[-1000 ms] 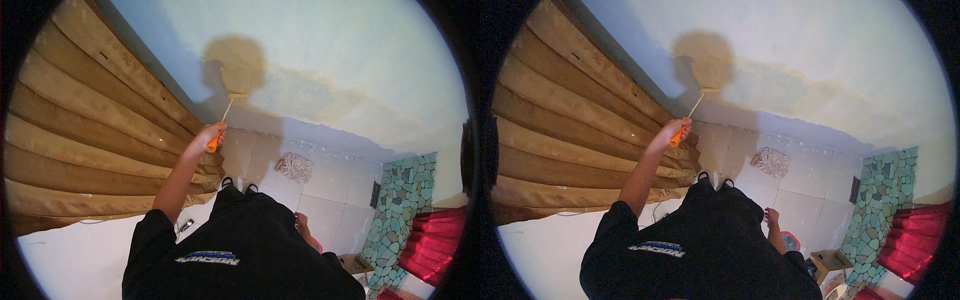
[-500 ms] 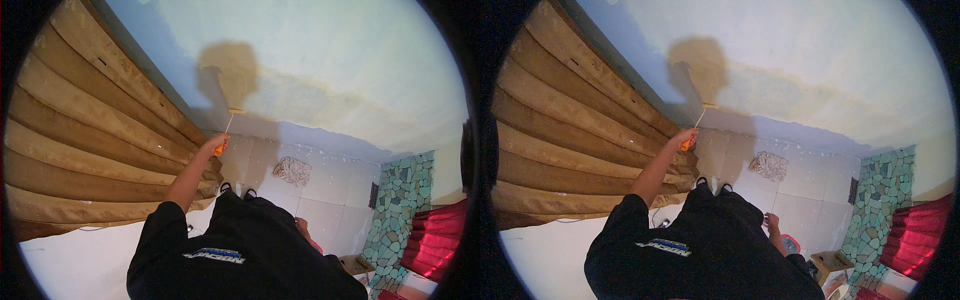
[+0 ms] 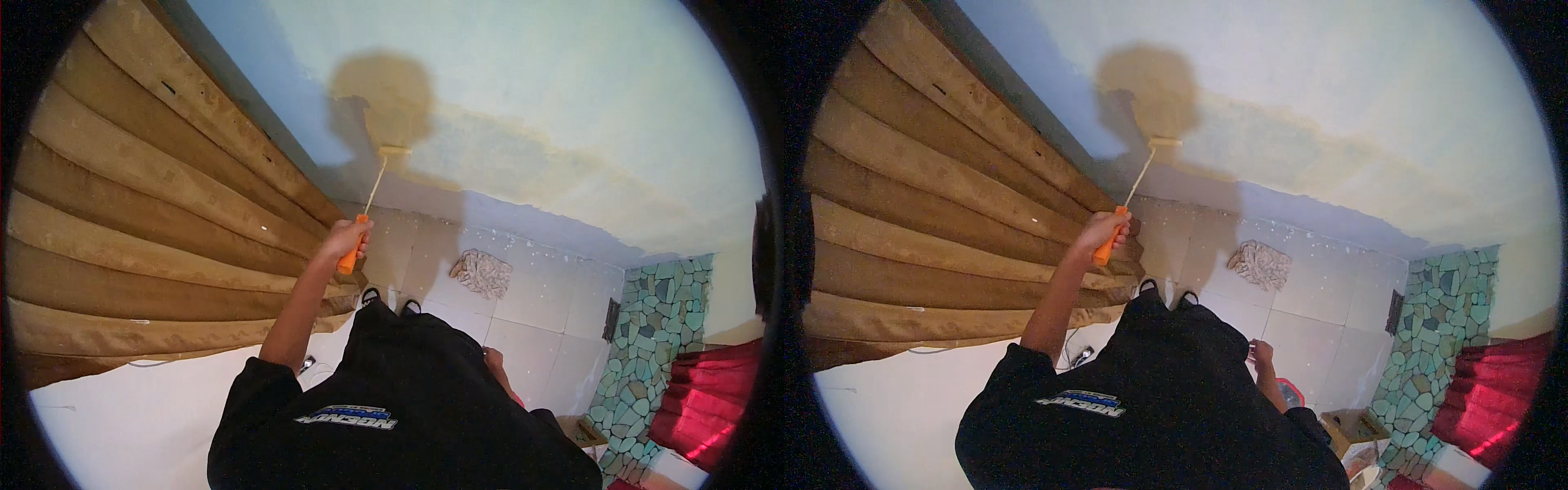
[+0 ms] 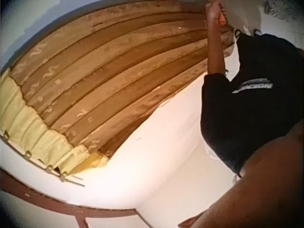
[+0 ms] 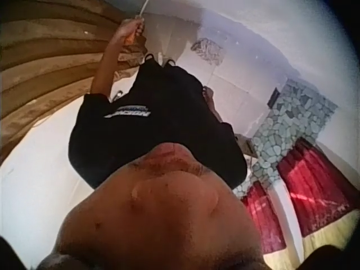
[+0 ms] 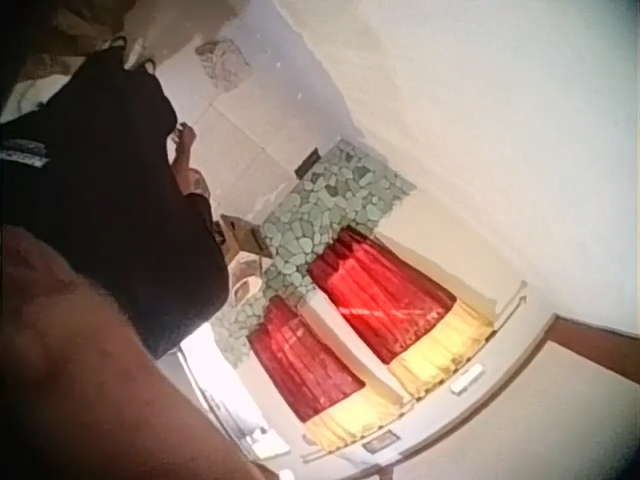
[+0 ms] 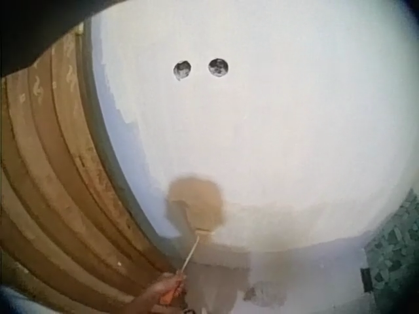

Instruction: The recorder is painting a wall using a paint roller, periodically dipping the roller into a bucket of paint.

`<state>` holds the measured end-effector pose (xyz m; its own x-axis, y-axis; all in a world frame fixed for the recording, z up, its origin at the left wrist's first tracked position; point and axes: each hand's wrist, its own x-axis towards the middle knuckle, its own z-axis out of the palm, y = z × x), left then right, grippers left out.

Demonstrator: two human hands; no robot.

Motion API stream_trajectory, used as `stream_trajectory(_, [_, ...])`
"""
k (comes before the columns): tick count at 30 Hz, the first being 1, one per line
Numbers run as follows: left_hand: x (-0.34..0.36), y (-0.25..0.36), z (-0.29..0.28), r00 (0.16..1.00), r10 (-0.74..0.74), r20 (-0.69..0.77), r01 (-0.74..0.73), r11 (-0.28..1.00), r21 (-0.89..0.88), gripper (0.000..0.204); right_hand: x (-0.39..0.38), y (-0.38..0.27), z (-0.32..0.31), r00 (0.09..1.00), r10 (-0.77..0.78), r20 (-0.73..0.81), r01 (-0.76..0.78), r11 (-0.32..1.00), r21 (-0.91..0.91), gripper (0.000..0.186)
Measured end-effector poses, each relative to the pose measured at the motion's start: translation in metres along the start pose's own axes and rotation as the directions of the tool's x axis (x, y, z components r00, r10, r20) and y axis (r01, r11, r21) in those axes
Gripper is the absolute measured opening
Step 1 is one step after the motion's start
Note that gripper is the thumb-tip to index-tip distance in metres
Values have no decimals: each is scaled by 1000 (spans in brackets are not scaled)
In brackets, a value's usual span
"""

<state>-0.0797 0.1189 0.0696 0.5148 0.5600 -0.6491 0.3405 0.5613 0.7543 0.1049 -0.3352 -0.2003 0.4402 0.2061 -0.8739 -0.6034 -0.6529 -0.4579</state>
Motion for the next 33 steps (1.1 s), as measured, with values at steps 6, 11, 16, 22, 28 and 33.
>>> stream_trajectory(6, [-65,35,8,995,97,33,-97,995,-13,25,11,-3,3,990,-137,36,141,979,-149,18])
stream_trajectory(11, [-43,19,7,997,53,50,-51,998,-46,25,16,-18,12,964,-258,65,266,932,-246,18])
stream_trajectory(16, [14,-11,-2,998,-16,53,19,998,-57,19,-2,-43,20,998,61,-24,-61,998,4,17])
stream_trajectory(22, [79,-43,-8,997,-54,53,54,999,2,21,-3,-28,8,997,72,-32,-70,995,71,17])
stream_trajectory(28, [102,-60,-4,997,-77,25,77,997,15,21,-6,0,-2,999,-7,-47,8,1000,28,21])
stream_trajectory(33, [119,-78,-18,992,-87,96,87,996,1,21,-4,5,-2,979,-199,33,201,944,-261,20])
